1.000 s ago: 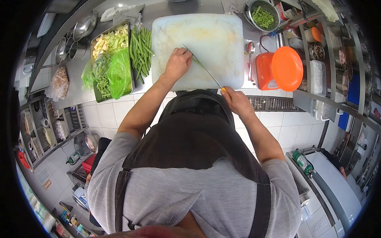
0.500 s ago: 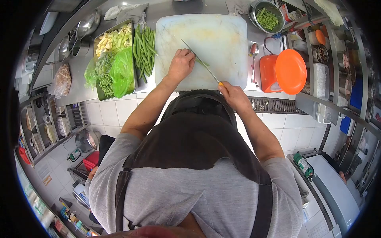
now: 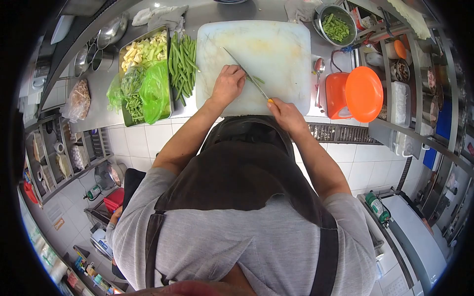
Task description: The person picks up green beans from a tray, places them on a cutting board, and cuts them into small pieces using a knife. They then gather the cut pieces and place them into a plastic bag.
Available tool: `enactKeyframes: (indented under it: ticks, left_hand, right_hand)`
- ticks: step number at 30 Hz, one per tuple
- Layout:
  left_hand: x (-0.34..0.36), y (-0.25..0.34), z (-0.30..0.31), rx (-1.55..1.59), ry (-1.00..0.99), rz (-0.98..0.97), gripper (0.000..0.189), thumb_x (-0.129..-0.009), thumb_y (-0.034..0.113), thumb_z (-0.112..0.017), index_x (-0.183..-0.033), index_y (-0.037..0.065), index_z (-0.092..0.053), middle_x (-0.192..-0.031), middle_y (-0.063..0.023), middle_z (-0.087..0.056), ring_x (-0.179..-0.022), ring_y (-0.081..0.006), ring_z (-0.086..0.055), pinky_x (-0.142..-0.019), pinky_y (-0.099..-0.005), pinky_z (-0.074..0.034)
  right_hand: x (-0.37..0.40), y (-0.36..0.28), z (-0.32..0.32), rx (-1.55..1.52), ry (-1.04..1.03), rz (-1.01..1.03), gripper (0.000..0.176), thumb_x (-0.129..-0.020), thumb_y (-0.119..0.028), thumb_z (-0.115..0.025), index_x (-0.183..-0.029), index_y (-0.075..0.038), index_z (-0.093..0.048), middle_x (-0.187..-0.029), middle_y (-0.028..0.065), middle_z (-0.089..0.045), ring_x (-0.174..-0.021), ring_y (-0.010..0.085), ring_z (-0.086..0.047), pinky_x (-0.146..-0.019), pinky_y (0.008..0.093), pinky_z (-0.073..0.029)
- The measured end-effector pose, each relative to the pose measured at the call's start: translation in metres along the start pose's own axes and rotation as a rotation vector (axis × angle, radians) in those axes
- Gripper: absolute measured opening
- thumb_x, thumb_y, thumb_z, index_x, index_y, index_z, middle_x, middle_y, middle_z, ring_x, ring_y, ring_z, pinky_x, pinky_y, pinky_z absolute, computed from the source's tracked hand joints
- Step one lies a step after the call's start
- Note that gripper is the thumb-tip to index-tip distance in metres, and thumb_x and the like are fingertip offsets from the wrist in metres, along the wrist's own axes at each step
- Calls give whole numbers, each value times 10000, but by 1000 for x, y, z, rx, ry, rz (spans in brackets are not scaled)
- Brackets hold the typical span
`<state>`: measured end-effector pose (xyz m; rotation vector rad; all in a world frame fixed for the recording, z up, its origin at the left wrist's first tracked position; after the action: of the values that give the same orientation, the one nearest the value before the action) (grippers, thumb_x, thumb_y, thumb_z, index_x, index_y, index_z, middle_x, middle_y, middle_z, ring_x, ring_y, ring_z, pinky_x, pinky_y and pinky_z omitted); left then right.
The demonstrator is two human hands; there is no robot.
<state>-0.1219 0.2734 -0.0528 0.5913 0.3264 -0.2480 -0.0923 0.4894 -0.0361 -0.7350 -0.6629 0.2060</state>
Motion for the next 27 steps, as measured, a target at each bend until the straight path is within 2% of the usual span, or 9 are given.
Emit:
enactKeyframes:
  ticks: [1,4,10,14,16,20,22,25,27]
  left_hand:
    - [1,0,1,-1,1,-5,85,-783,33,-677,-865,45,-692,-916,-110,-637,-907,-301,-583,-844,-387,-507]
    - [0,0,4,12,-27,-5,95,-782,30,-674,-875,42,-693,-935,-115,-644,-914,-309,-590,-836,-397,-513]
    - [-9,-28,9,-38,-40,139,129,-771,8,-684,-894,46,-693,-933,-118,-673,-901,-348,-608,-811,-422,-523]
    - [-10,-27,1,-3,-104,93,117,-775,11,-685,-886,48,-690,-914,-113,-680,-879,-350,-612,-807,-423,-523]
    - [-7,-16,-3,41,-104,41,99,-783,16,-684,-877,48,-690,-915,-106,-680,-873,-344,-613,-804,-422,-523]
    - [-4,-4,-6,46,-107,57,82,-790,20,-682,-867,46,-689,-912,-108,-678,-873,-337,-614,-803,-418,-523]
    - [-3,-4,-6,47,-83,57,75,-794,29,-669,-865,52,-682,-891,-106,-666,-874,-319,-599,-822,-400,-508]
    - [-5,-2,-4,46,-74,45,78,-793,24,-666,-863,54,-682,-895,-103,-663,-870,-319,-596,-820,-399,-508]
    - [-6,0,-3,52,-70,48,77,-791,22,-666,-860,53,-682,-896,-105,-662,-872,-318,-597,-817,-399,-510]
  right_hand:
    - [-7,-1,-4,25,10,55,409,-1020,-388,-490,-1190,-35,-611,-734,227,-633,-719,394,-638,-684,456,-477]
    - [-14,-7,-7,2,90,140,396,-1022,-379,-483,-1163,-32,-612,-755,249,-630,-749,431,-622,-696,479,-463]
    - [-12,-9,-8,7,97,136,391,-1024,-372,-481,-1148,-24,-610,-754,254,-624,-764,435,-622,-703,484,-458]
    - [-5,-1,-4,-6,77,74,397,-1024,-374,-482,-1168,-27,-612,-740,237,-627,-750,414,-635,-699,471,-471]
    - [3,7,0,-34,113,-9,380,-1019,-365,-486,-1193,-52,-614,-902,271,-664,-908,468,-625,-803,519,-471]
    - [19,6,11,11,91,-47,383,-1021,-371,-486,-1200,-57,-612,-888,268,-666,-905,461,-631,-798,512,-477]
    - [25,3,14,69,103,33,417,-1022,-394,-495,-1211,-39,-609,-777,240,-652,-782,429,-646,-721,487,-484]
    - [21,-1,13,74,37,26,388,-1025,-382,-482,-1203,-60,-605,-877,268,-666,-895,461,-633,-793,514,-477]
    - [6,0,7,67,42,42,384,-1024,-379,-483,-1193,-58,-609,-875,268,-666,-892,464,-632,-791,518,-475]
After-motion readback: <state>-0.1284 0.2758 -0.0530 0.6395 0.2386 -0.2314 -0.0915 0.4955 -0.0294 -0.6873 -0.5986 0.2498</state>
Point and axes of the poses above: each hand's wrist, its own x-axis away from the middle knuckle, its own z-axis out of the back of the hand, y = z × x, the point moved 5 cm from there along -x, towards the middle knuckle
